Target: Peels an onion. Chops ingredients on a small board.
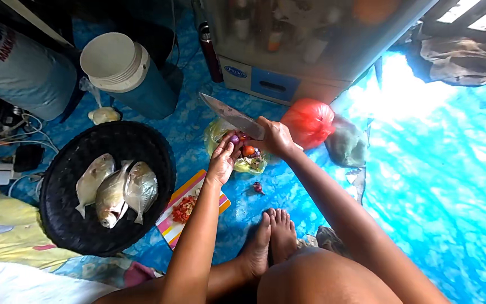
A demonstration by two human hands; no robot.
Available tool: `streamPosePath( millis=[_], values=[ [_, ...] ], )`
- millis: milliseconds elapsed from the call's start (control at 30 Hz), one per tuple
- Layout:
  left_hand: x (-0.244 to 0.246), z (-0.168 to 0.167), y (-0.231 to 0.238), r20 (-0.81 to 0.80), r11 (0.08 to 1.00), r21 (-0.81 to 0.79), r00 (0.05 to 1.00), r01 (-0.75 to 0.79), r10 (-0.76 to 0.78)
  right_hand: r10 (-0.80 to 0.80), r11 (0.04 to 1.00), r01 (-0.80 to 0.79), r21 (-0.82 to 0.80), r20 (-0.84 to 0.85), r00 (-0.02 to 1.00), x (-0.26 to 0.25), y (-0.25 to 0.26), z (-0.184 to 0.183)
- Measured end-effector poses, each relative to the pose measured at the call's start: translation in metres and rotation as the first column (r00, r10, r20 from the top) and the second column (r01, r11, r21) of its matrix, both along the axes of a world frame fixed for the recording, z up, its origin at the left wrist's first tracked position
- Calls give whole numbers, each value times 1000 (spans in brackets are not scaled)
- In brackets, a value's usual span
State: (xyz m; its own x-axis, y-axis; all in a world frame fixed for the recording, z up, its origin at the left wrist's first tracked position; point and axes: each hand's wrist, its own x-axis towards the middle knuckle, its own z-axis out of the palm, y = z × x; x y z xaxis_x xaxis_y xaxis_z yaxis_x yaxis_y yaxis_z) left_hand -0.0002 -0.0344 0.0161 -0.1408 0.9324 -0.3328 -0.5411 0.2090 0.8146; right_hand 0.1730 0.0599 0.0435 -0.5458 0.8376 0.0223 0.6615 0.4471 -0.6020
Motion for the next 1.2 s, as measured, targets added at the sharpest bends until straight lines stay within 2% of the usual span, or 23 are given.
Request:
streamPosePath(
  millis=[133, 233, 533, 600, 667, 700, 733, 767, 800, 833, 900, 967, 1100, 1200],
  values=[
    [-1, 1, -2, 3, 998, 14, 998, 57, -57, 153, 988, -148, 40, -176, 972, 0, 1, -8],
    [-1, 4, -3, 24, 997, 13, 997, 77, -77, 209, 978, -202, 55, -198, 958, -3, 1, -7],
    [7, 4, -4, 78, 998, 39, 996, 47, -50, 238, 968, -218, 124, -184, 954, 2, -1, -8],
    [10, 1, -3, 102, 999, 39, 995, 14, -18, 233, 971, -214, 108, -214, 949, 3, -1, -8],
    [17, 3, -6, 129, 994, 113, 992, 0, -14, 216, 976, -208, 60, -236, 947, 3, -1, -8],
    [24, 22, -13, 119, 989, 145, 993, -2, -16, 210, 978, -206, 44, -243, 947, 3, -1, -8],
    [38, 69, -22, 108, 997, 73, 994, -15, 7, 209, 978, -206, 38, -252, 945, 3, -2, -9],
    [63, 151, -23, 130, 942, -300, 972, -149, 195, 210, 977, -210, 29, -267, 941, 2, -3, -11],
    [78, 192, -28, 87, 904, -377, 964, -202, 251, 211, 976, -216, 14, -282, 936, 2, -5, -13],
    [86, 206, -33, 66, 899, -366, 957, -241, 284, 215, 974, -225, 1, -297, 930, 1, -7, -15],
    [89, 205, -37, 70, 904, -303, 939, -301, 336, 206, 974, -226, -22, -332, 921, 1, -8, -19],
    [86, 201, -37, 63, 918, -272, 947, -288, 315, 144, 984, -168, -50, -315, 938, 4, -7, -19],
    [84, 204, -37, 39, 933, -281, 969, -225, 245, -27, 998, 21, -63, -98, 995, 7, -2, -9],
    [83, 204, -37, 44, 930, -302, 971, -212, 235, -60, 992, 60, -112, 2, 998, 4, -2, -3]
  ],
)
